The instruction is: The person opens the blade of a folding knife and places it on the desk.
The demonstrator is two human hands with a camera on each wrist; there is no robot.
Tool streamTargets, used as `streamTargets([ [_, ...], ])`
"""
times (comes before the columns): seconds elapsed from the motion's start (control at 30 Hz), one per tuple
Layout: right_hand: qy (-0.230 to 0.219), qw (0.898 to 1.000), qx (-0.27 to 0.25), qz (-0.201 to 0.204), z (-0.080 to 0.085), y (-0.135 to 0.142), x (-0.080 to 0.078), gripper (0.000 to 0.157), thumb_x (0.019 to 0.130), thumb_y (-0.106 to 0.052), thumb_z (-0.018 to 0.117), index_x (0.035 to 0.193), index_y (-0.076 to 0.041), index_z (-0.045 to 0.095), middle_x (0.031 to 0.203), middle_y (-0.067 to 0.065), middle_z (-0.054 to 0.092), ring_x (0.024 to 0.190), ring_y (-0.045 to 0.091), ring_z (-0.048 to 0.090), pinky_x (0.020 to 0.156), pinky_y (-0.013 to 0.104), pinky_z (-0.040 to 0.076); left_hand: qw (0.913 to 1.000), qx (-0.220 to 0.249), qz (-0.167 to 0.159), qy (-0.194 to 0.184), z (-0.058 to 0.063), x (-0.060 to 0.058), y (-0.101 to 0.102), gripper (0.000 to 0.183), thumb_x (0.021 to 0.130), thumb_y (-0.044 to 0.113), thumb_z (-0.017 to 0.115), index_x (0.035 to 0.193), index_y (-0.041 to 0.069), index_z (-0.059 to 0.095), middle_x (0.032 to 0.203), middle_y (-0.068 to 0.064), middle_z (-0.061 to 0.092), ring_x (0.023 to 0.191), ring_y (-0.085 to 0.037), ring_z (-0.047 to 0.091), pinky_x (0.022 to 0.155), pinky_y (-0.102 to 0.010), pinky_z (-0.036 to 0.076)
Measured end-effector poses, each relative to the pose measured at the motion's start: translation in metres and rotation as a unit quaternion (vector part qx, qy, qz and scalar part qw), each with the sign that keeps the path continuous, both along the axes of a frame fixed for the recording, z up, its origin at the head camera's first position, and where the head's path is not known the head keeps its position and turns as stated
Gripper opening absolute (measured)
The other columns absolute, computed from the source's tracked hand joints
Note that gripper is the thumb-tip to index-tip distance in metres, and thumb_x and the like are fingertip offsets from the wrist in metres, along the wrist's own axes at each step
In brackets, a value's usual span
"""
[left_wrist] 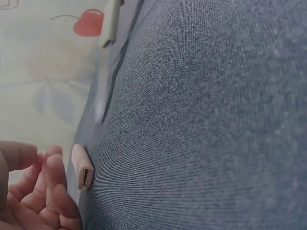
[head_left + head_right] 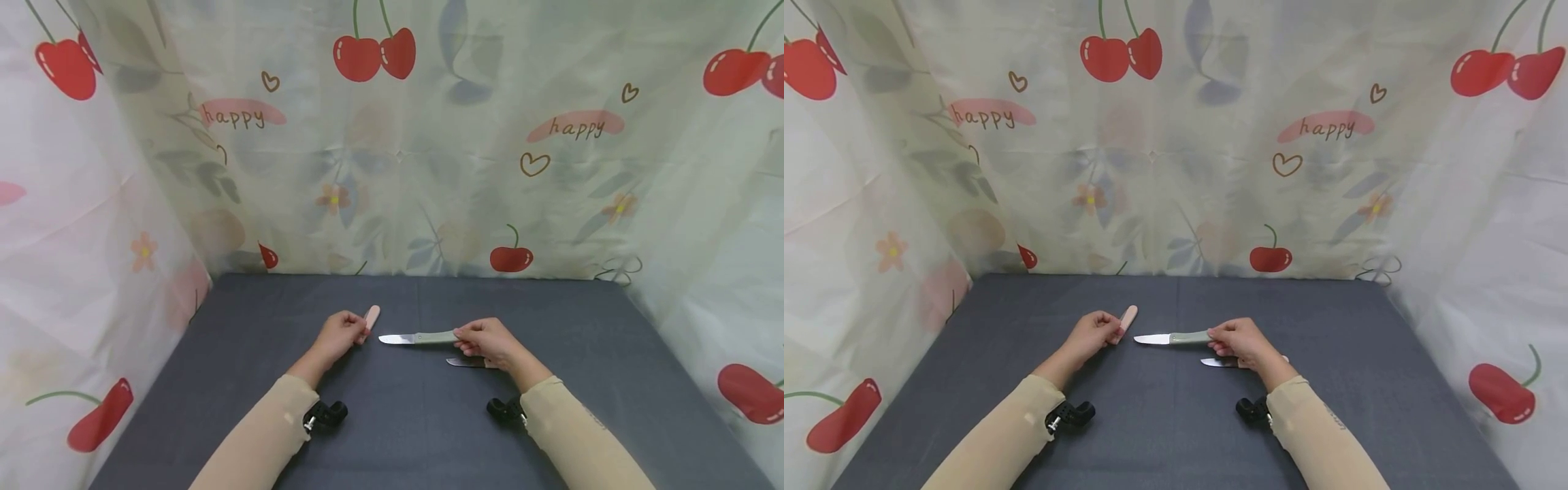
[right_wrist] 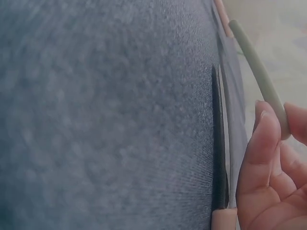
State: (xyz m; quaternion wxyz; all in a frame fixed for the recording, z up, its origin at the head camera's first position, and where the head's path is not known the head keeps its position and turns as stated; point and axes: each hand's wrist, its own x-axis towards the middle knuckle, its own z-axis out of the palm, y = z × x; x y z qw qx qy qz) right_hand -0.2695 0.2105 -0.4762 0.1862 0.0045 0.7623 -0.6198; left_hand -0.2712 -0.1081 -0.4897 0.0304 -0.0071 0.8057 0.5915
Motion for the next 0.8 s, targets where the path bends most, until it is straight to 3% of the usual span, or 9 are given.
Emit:
streamTargets([
  [0.2,-0.005,0.999,0.037,-0.010,-0.002,-0.002,-0.003,0.024,0.085,-0.014,0.066,0.098,0.006,0.067,0.077,0.012,0.068,0.057,0.011,0.059,0.055,0.025,0.051,0.9969,-0.045,0.056,0.031,0.000,-0.006,0.001,0.011,0.088,0.014,0.059,0.091,0.003,0.058,0.079,-0.007,0.065,0.063,-0.017,0.057,0.056,-0.026,0.044],
  [0.33,0.025,0.993,0.117,-0.003,0.001,-0.004,-0.004,0.021,0.083,-0.019,0.069,0.090,0.001,0.070,0.073,0.009,0.068,0.059,0.015,0.060,0.056,0.028,0.050,0.9905,-0.102,0.084,0.038,0.000,-0.011,0.003,0.013,0.088,0.019,0.060,0.092,0.007,0.059,0.080,-0.005,0.061,0.068,-0.017,0.054,0.059,-0.027,0.043],
  [0.5,0.050,0.975,0.215,0.015,0.005,-0.007,-0.004,0.020,0.082,-0.024,0.070,0.082,-0.004,0.071,0.069,0.007,0.067,0.059,0.019,0.057,0.055,0.030,0.046,0.9846,-0.149,0.089,0.023,-0.001,-0.018,0.007,0.019,0.089,0.025,0.060,0.098,0.009,0.060,0.088,-0.006,0.060,0.078,-0.019,0.056,0.068,-0.033,0.046],
  [0.67,0.051,0.964,0.259,0.016,0.007,-0.009,-0.004,0.022,0.082,-0.027,0.070,0.078,-0.006,0.071,0.067,0.007,0.067,0.057,0.018,0.053,0.053,0.030,0.042,0.9751,-0.202,0.090,-0.010,-0.002,-0.023,0.012,0.032,0.086,0.035,0.061,0.106,0.010,0.059,0.099,-0.006,0.062,0.088,-0.022,0.058,0.076,-0.037,0.045],
  [0.8,0.049,0.959,0.280,0.011,0.011,-0.009,-0.003,0.024,0.081,-0.029,0.071,0.077,-0.006,0.070,0.067,0.007,0.066,0.058,0.020,0.052,0.054,0.031,0.042,0.9634,-0.256,0.081,-0.006,0.003,-0.023,0.016,0.040,0.085,0.041,0.062,0.108,0.007,0.060,0.101,-0.009,0.061,0.091,-0.025,0.057,0.079,-0.040,0.044],
])
